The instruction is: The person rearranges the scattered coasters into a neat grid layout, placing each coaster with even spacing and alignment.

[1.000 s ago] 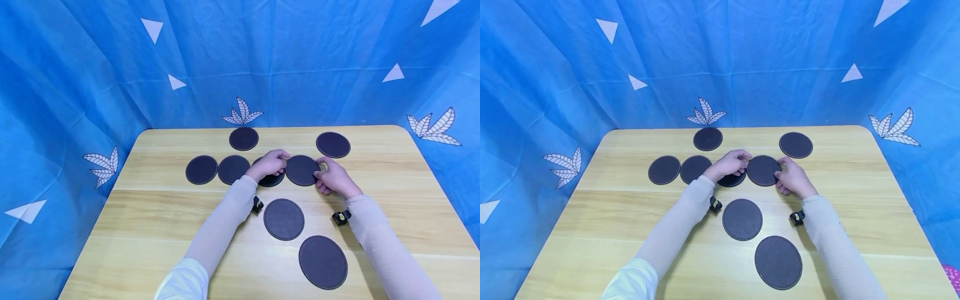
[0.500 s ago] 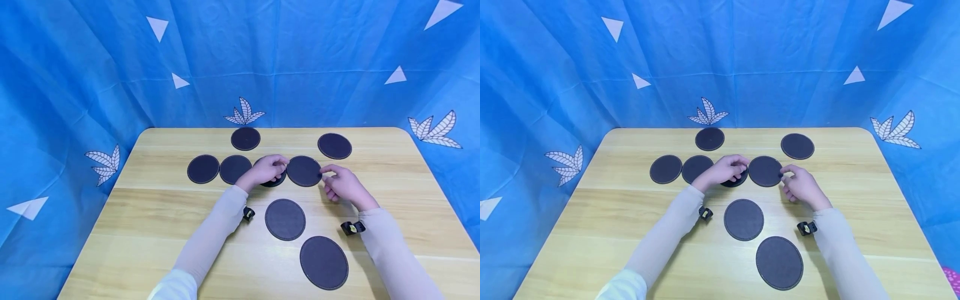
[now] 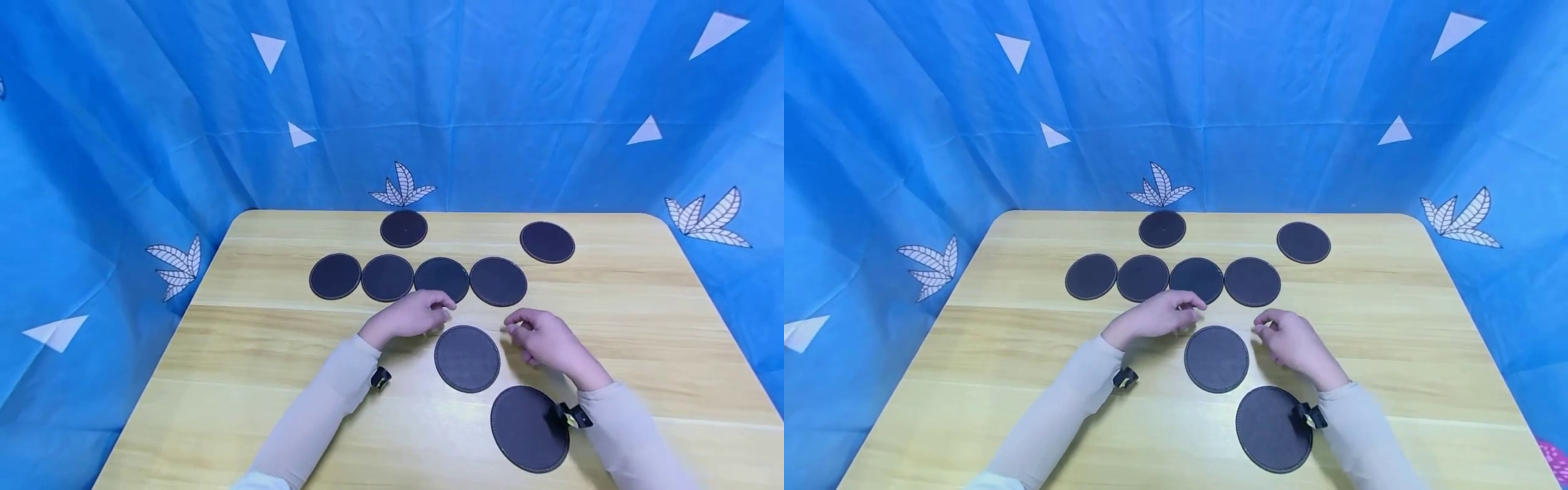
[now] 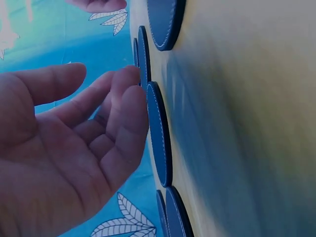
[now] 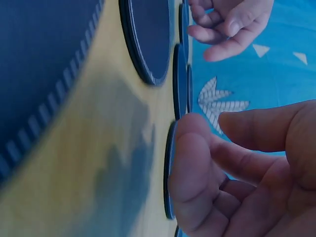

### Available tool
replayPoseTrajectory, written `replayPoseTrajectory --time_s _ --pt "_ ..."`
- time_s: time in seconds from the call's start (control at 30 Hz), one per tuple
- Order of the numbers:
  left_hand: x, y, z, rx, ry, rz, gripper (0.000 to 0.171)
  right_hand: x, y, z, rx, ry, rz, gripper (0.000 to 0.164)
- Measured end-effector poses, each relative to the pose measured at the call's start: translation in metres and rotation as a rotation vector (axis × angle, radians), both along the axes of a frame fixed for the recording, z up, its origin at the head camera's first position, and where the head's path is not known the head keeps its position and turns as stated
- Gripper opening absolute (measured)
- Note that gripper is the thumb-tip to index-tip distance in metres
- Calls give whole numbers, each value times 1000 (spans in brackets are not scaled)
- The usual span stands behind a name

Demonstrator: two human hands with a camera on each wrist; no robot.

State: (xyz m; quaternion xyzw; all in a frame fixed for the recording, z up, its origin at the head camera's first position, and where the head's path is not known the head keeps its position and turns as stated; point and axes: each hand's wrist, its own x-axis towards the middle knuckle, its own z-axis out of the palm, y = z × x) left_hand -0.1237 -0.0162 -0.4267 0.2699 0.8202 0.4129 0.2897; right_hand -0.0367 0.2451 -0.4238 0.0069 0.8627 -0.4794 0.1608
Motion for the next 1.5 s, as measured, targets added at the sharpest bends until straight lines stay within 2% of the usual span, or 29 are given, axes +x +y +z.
replayPoseTrajectory --time_s 0.27,0.37,0.47,0.6,0.8,0.9,1.07,1.23,1.5 --pt "31 -14 0 -231 168 32 29 22 -15 -6 56 -7 25 18" --pt "42 -17 -1 -237 178 43 29 29 -21 -8 58 -17 33 19" --pt "52 -18 -1 -219 157 57 31 33 -27 -10 64 -15 19 22" --pt "59 -18 -1 -190 133 91 32 35 -33 -11 61 -22 -14 24" --pt "61 -19 -7 -143 114 135 36 38 -40 -13 73 -26 -40 21" --pt "60 -21 -10 -100 80 158 36 39 -43 -15 70 -17 -44 23" --pt "57 -25 -15 -17 -12 188 32 36 -48 -17 -8 -11 -39 30" --pt "55 -30 -16 22 -41 205 30 32 -56 -14 -55 -18 -51 33" --pt "51 -44 -19 157 -139 254 34 29 -68 -10 -118 -18 -84 41"
